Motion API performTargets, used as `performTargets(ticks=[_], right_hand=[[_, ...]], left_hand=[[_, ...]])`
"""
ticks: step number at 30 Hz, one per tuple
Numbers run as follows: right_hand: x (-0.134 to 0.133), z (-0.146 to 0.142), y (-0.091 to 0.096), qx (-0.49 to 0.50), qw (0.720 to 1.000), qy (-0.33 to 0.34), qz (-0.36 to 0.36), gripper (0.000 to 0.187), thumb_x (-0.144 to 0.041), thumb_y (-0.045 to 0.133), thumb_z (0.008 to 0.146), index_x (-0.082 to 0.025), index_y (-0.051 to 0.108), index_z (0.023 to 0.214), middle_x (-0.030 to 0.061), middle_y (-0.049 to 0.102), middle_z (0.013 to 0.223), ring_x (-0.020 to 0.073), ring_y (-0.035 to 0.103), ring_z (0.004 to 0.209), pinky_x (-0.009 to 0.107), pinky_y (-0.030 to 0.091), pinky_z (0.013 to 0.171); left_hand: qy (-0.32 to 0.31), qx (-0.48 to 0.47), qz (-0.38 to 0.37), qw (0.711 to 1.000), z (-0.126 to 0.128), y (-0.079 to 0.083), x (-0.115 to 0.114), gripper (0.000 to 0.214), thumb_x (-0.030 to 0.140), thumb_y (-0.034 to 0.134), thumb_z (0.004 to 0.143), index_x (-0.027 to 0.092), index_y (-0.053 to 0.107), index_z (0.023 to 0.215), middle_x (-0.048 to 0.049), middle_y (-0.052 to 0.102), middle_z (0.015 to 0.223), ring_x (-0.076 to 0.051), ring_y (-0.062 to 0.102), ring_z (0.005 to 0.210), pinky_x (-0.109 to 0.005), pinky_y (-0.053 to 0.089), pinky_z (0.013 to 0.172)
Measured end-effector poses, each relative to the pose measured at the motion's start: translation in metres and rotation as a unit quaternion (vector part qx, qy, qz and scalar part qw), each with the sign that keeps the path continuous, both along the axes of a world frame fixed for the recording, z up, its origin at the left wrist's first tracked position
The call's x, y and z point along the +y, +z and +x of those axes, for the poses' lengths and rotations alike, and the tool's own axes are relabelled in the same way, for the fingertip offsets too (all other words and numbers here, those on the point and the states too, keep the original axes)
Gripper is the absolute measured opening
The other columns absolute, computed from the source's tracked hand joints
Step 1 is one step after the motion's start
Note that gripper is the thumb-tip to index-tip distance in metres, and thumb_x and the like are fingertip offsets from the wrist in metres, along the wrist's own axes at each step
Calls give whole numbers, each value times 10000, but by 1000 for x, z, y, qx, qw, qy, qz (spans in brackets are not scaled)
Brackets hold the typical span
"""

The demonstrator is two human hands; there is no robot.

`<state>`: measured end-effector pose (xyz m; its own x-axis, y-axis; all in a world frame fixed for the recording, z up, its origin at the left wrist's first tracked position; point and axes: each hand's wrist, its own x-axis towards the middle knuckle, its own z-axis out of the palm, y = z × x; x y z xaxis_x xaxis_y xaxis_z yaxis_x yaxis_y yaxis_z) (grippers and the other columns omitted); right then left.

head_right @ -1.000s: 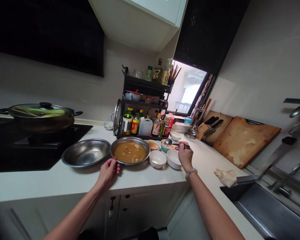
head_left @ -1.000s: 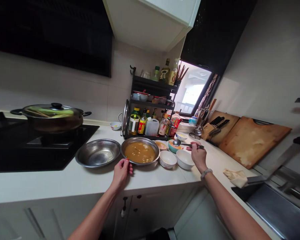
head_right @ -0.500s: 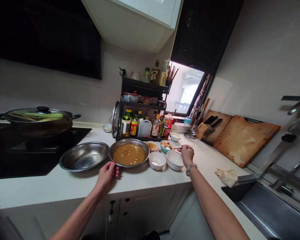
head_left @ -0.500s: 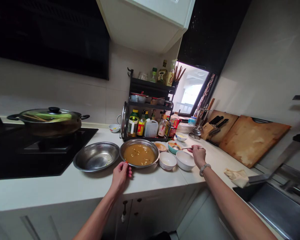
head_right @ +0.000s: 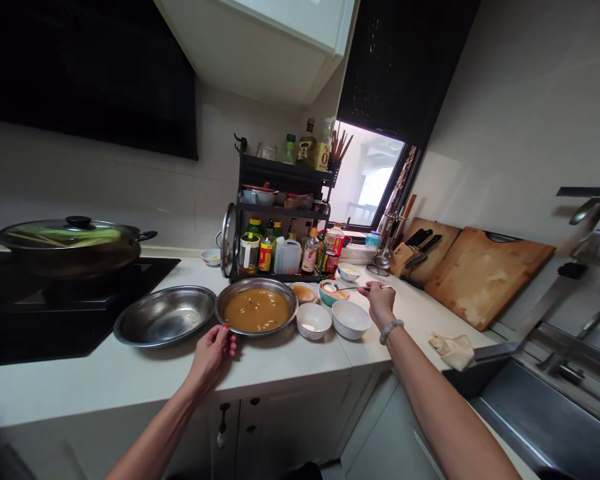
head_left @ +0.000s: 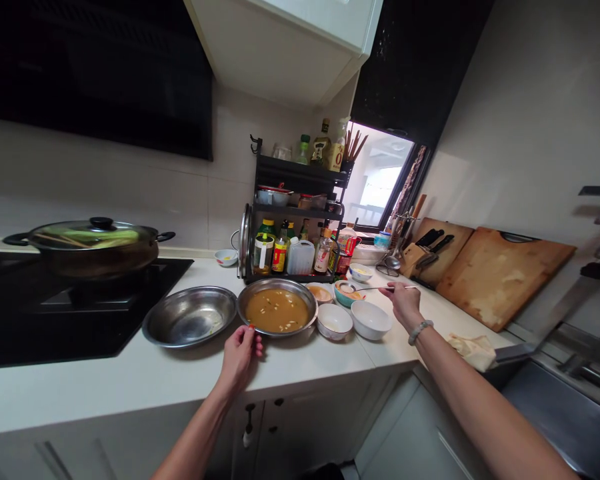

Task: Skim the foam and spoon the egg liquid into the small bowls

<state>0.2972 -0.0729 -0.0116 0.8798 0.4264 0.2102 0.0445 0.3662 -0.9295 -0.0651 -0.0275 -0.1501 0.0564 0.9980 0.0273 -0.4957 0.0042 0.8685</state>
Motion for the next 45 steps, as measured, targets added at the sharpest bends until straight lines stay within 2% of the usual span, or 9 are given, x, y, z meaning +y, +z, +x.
performTargets(ticks=[7,12,17,23,25,29,32,37,45], right_hand=[[4,-44,1,-15,995,87,34,84,-148,643,657,-138,566,622,-14,624,626,103,624,471,228,594,510],[-3,-82,-9,-116,977,178,18,177,-301,700,673,-144,620,696,9,656,661,127,651,505,238,587,521],[-23,-108,-21,-282,927,248,-18,300,-451,672,752,-169,668,852,28,683,674,161,668,568,286,584,566],[-46,-113,-27,-476,831,287,-5,196,-347,647,797,-237,714,945,48,711,899,201,671,862,330,577,731],[-44,-105,-25,-478,843,248,3,185,-338,630,805,-233,703,938,51,706,892,201,673,837,330,571,723],[-26,-69,-19,-412,907,82,-27,227,-386,543,838,-196,640,915,55,695,812,185,673,650,319,556,637],[-11,-38,-20,-387,916,14,-107,218,-376,503,818,-186,605,847,51,675,703,208,673,612,309,532,581],[4,-7,-31,-371,901,42,-219,177,-260,444,804,-181,600,830,31,653,614,198,664,580,286,509,574],[23,3,-42,-344,912,50,-216,129,-222,499,772,-195,625,765,-5,649,588,175,647,571,277,499,628]], left_hand=[[5,9,5,1000,1,1,-1,421,521,719,605,168,499,667,25,566,561,-77,496,434,-195,392,403],[2,3,8,1000,0,3,-2,432,531,723,607,165,503,671,26,560,549,-75,491,434,-188,388,403],[-2,5,10,1000,0,2,-2,430,531,722,618,158,518,678,17,568,559,-76,497,444,-189,391,412],[-5,-4,9,1000,0,0,-1,422,518,726,630,156,520,694,19,573,568,-75,498,452,-187,389,412],[-5,-5,9,1000,0,1,-2,423,516,730,626,155,520,693,18,573,571,-76,502,454,-188,391,413],[-4,-3,5,1000,0,1,-2,432,522,733,614,156,517,687,19,569,567,-76,503,448,-190,389,410],[-3,-1,6,1000,1,-1,-1,432,528,728,619,157,516,687,20,570,564,-75,500,445,-189,387,409],[-1,3,5,1000,1,-4,1,434,534,727,624,157,521,683,19,577,566,-73,498,448,-189,393,411],[-11,-2,6,1000,0,-5,3,458,552,739,608,155,521,671,23,577,561,-72,493,449,-188,394,402]])
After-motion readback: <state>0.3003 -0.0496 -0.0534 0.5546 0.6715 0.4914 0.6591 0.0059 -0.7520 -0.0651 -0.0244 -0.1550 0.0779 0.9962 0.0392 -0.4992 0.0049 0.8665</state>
